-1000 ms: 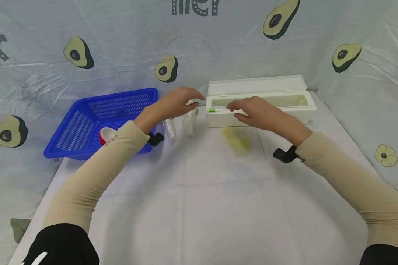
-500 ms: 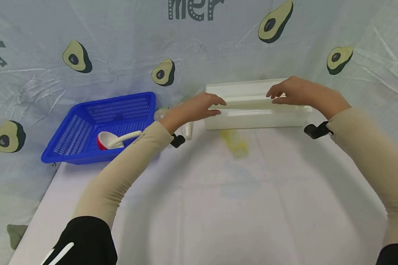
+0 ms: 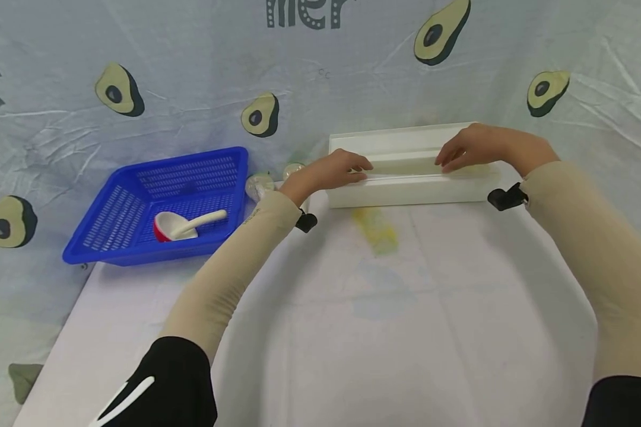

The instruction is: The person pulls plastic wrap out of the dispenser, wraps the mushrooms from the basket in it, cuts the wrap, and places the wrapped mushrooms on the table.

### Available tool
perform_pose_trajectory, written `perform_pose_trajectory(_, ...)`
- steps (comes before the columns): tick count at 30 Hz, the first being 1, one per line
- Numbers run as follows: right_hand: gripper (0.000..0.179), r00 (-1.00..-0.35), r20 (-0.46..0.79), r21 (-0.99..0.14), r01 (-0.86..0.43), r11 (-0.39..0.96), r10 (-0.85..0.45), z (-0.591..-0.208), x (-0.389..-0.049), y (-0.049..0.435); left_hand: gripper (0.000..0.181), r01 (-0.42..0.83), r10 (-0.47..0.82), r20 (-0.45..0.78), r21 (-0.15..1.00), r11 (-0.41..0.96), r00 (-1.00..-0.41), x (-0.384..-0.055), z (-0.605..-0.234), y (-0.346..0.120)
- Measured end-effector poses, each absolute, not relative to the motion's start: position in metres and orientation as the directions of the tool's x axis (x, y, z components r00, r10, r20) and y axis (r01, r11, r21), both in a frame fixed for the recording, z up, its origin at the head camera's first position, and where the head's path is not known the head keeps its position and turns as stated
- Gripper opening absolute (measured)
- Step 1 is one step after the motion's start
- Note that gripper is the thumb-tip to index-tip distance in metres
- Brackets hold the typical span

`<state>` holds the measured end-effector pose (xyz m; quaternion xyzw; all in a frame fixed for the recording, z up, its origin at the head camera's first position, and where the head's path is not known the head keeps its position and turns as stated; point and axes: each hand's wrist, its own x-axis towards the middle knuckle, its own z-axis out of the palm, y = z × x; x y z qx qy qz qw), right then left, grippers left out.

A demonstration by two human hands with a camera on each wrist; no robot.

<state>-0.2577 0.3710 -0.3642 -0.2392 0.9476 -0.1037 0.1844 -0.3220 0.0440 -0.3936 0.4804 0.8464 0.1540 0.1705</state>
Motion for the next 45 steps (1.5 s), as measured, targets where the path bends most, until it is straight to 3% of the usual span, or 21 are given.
perform_pose_trajectory(9, 0.022, -0.773, -0.365, -0.257, -0.452, 0.854, -0.519, -0.366, -0.270, 0.375, 0.026, 0.745, 0.860, -0.125, 0.449, 0.493, -0.494, -0.330, -0.399, 0.052)
perform_pose_trajectory(21, 0.011, -0.772, -0.383, -0.267, -0.433, 0.861, -0.507, -0.366, -0.275, 0.374, 0.015, 0.730, 0.838, -0.045, 0.469, 0.498, -0.543, -0.328, -0.401, 0.055)
perform_pose_trajectory(29, 0.007, -0.820, -0.359, -0.251, -0.375, 0.892, -0.446, -0.367, -0.273, 0.377, 0.014, 0.730, 0.815, -0.039, 0.422, 0.538, -0.578, -0.323, -0.401, 0.062)
perform_pose_trajectory(34, 0.008, -0.845, -0.336, -0.246, -0.347, 0.905, -0.416, -0.368, -0.271, 0.381, 0.002, 0.707, 0.779, -0.036, 0.395, 0.587, -0.626, -0.322, -0.402, 0.066)
perform_pose_trajectory(42, 0.021, -0.840, -0.301, -0.255, -0.386, 0.887, -0.452, -0.370, -0.269, 0.382, 0.032, 0.691, 0.761, -0.065, 0.374, 0.618, -0.646, -0.325, -0.405, 0.065)
perform_pose_trajectory(45, 0.017, -0.825, -0.317, -0.238, -0.408, 0.881, -0.468, -0.373, -0.270, 0.382, 0.033, 0.703, 0.757, -0.062, 0.328, 0.631, -0.651, -0.326, -0.406, 0.063)
